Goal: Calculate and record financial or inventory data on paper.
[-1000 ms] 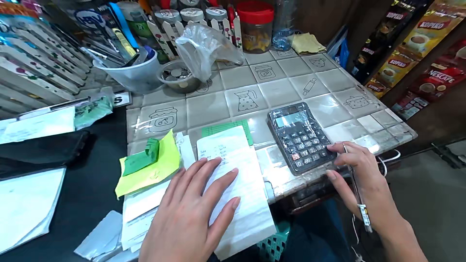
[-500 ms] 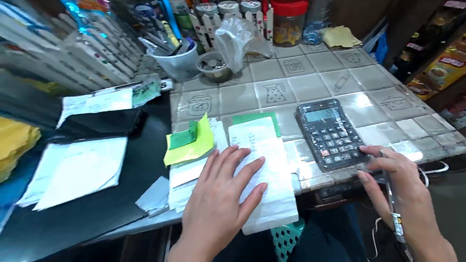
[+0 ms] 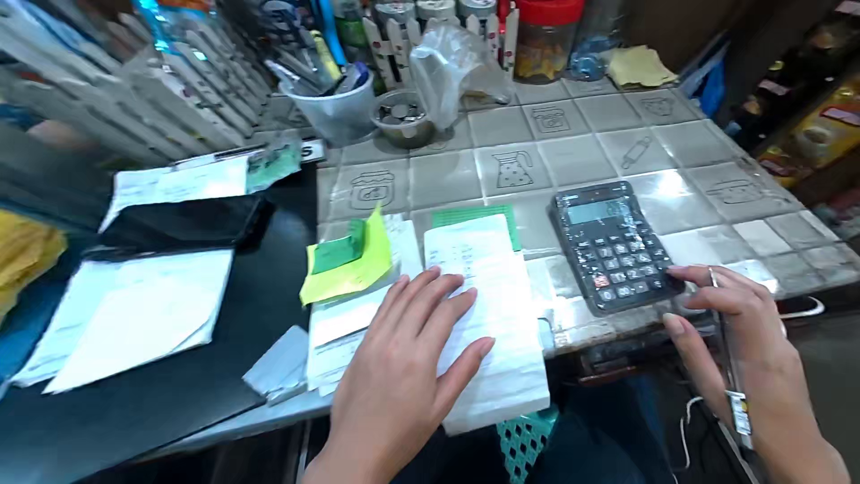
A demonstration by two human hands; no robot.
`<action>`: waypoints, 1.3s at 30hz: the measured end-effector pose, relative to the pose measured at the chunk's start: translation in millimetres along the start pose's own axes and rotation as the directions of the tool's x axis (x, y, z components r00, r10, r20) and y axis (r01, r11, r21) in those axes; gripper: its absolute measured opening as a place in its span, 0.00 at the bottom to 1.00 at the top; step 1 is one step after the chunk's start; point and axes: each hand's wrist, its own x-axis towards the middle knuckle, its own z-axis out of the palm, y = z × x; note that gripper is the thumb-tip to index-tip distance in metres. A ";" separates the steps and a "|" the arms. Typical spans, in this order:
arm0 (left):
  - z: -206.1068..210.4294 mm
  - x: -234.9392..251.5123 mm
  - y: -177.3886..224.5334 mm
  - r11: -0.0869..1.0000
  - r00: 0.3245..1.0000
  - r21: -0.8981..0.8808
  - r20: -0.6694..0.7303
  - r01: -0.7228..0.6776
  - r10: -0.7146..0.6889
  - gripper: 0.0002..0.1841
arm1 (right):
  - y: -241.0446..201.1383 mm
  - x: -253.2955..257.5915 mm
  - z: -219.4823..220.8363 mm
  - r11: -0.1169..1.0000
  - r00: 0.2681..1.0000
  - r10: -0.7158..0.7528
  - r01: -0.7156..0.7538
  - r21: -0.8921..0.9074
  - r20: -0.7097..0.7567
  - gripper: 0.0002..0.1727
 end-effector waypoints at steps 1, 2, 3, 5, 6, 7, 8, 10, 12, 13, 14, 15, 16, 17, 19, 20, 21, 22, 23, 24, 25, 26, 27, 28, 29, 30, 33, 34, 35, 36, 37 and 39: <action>0.5 0.2 -0.5 1.000 1.000 0.000 -0.001 -0.003 0.003 0.28 | -0.3 0.4 0.0 1.000 1.000 -0.002 0.002 -0.009 0.000 0.15; 0.8 0.5 -1.0 1.000 1.000 0.002 -0.002 -0.006 0.006 0.28 | -0.4 1.3 0.1 1.000 1.000 -0.007 0.007 -0.023 0.007 0.14; 0.9 0.8 -1.5 1.000 1.000 0.002 -0.001 -0.010 0.010 0.28 | -0.5 2.9 -0.2 0.999 1.000 -0.012 0.012 -0.036 0.013 0.14; 0.3 1.3 -2.0 1.000 1.000 0.002 0.008 -0.010 0.010 0.28 | -1.5 10.2 -2.7 0.999 1.000 -0.021 0.021 -0.046 0.017 0.14; -0.3 1.6 -2.1 1.000 1.000 0.000 0.012 -0.010 0.010 0.28 | -3.0 15.2 -3.7 0.999 1.000 -0.024 0.025 -0.048 0.020 0.14; -0.6 1.8 -2.2 1.000 1.000 0.001 0.013 -0.013 0.013 0.28 | -5.1 21.1 -3.8 0.998 0.999 -0.033 0.034 -0.048 0.021 0.15; -0.7 2.1 -2.4 1.000 1.000 0.000 0.015 -0.015 0.015 0.28 | -7.4 27.4 -3.0 0.998 0.998 -0.050 0.051 -0.047 0.025 0.15; -1.0 2.4 -2.1 1.000 1.000 0.003 0.019 -0.014 0.014 0.28 | -12.2 38.5 0.6 0.995 0.994 -0.096 0.097 -0.018 0.050 0.14; -1.0 2.5 -2.2 1.000 1.000 0.008 0.018 -0.013 0.013 0.28 | -15.2 46.0 6.0 0.991 0.986 -0.135 0.134 0.020 0.102 0.13; -0.8 2.5 -2.5 1.000 1.000 0.007 0.016 -0.015 0.015 0.28 | -15.7 48.4 8.6 0.989 0.981 -0.149 0.147 0.021 0.124 0.14; -0.6 2.5 -2.8 1.000 1.000 0.004 0.016 -0.017 0.017 0.28 | -16.1 50.1 9.8 0.988 0.978 -0.156 0.156 0.011 0.141 0.15; -0.3 2.5 -3.1 1.000 1.000 0.002 0.015 -0.020 0.020 0.28 | -16.6 51.6 9.7 0.988 0.976 -0.156 0.157 0.006 0.149 0.15; -0.1 2.5 -3.3 1.000 1.000 0.003 0.015 -0.022 0.022 0.28 | -17.2 52.8 9.4 0.988 0.977 -0.155 0.155 0.011 0.146 0.15; -0.2 2.5 -3.3 1.000 1.000 0.004 0.016 -0.023 0.023 0.28 | -18.1 53.4 9.2 0.988 0.977 -0.155 0.153 0.020 0.146 0.15; -0.2 2.6 -3.1 1.000 1.000 0.005 0.019 -0.021 0.021 0.28 | -20.0 53.3 10.7 0.986 0.974 -0.165 0.161 0.040 0.157 0.14; -0.3 2.6 -3.0 1.000 1.000 0.004 0.021 -0.020 0.020 0.28 | -20.6 52.8 11.8 0.985 0.971 -0.171 0.166 0.041 0.169 0.15; -0.8 2.8 -2.8 1.000 1.000 0.004 0.024 -0.020 0.019 0.28 | -21.1 51.9 11.7 0.984 0.967 -0.178 0.173 0.043 0.180 0.15; -1.4 2.9 -2.9 1.000 0.999 0.005 0.030 -0.018 0.018 0.28 | -21.5 50.4 10.4 0.982 0.965 -0.190 0.184 0.048 0.181 0.15; -1.6 3.0 -3.0 1.000 0.999 0.006 0.032 -0.019 0.018 0.28 | -22.0 48.1 8.7 0.977 0.963 -0.210 0.202 0.064 0.166 0.15; -1.8 3.1 -3.0 1.000 0.999 0.006 0.034 -0.020 0.019 0.28 | -22.6 44.3 6.8 0.971 0.960 -0.234 0.223 0.087 0.151 0.15; -2.2 3.3 -2.6 1.000 0.999 0.009 0.035 -0.019 0.019 0.28 | -22.9 39.2 6.1 0.964 0.957 -0.255 0.240 0.116 0.138 0.14; -2.6 3.6 -2.2 1.000 0.999 0.010 0.037 -0.019 0.018 0.28 | -22.2 33.5 6.9 0.956 0.954 -0.273 0.255 0.144 0.126 0.14; -3.0 3.9 -1.9 1.000 0.999 0.009 0.040 -0.018 0.017 0.28 | -20.6 28.0 9.2 0.949 0.952 -0.284 0.263 0.173 0.114 0.14; -3.1 4.1 -2.0 1.000 0.999 0.010 0.043 -0.019 0.018 0.28 | -18.8 23.7 11.6 0.946 0.952 -0.286 0.263 0.191 0.106 0.14; -3.0 4.1 -2.3 1.000 0.999 0.009 0.046 -0.021 0.021 0.28 | -16.9 20.9 12.5 0.946 0.955 -0.279 0.255 0.202 0.102 0.13; -3.1 4.2 -2.4 1.000 0.998 0.007 0.052 -0.023 0.022 0.28 | -15.3 19.7 11.6 0.948 0.959 -0.267 0.245 0.203 0.092 0.13; -3.9 4.3 -2.2 1.000 0.997 0.006 0.069 -0.019 0.019 0.28 | -8.6 18.4 4.8 0.970 0.985 -0.174 0.170 0.174 0.004 0.11; -3.8 4.1 -2.4 1.000 0.998 0.007 0.068 -0.019 0.019 0.28 | -4.7 16.8 3.3 0.981 0.992 -0.126 0.129 0.143 -0.029 0.11; -3.3 3.7 -3.0 1.000 0.998 0.007 0.066 -0.019 0.019 0.28 | 0.0 14.4 3.2 0.991 0.995 -0.086 0.091 0.100 -0.055 0.11; -3.3 3.6 -3.2 1.000 0.998 0.004 0.066 -0.018 0.017 0.28 | 5.3 11.4 4.7 0.996 0.996 -0.059 0.064 0.069 -0.071 0.11; -3.3 3.6 -3.3 1.000 0.998 0.004 0.065 -0.017 0.017 0.28 | 10.3 8.0 7.7 0.997 0.996 -0.045 0.050 0.060 -0.079 0.11; -3.3 3.5 -3.4 1.000 0.998 0.005 0.067 -0.021 0.020 0.28 | 19.8 0.6 16.2 0.995 0.994 -0.057 0.064 0.077 -0.097 0.10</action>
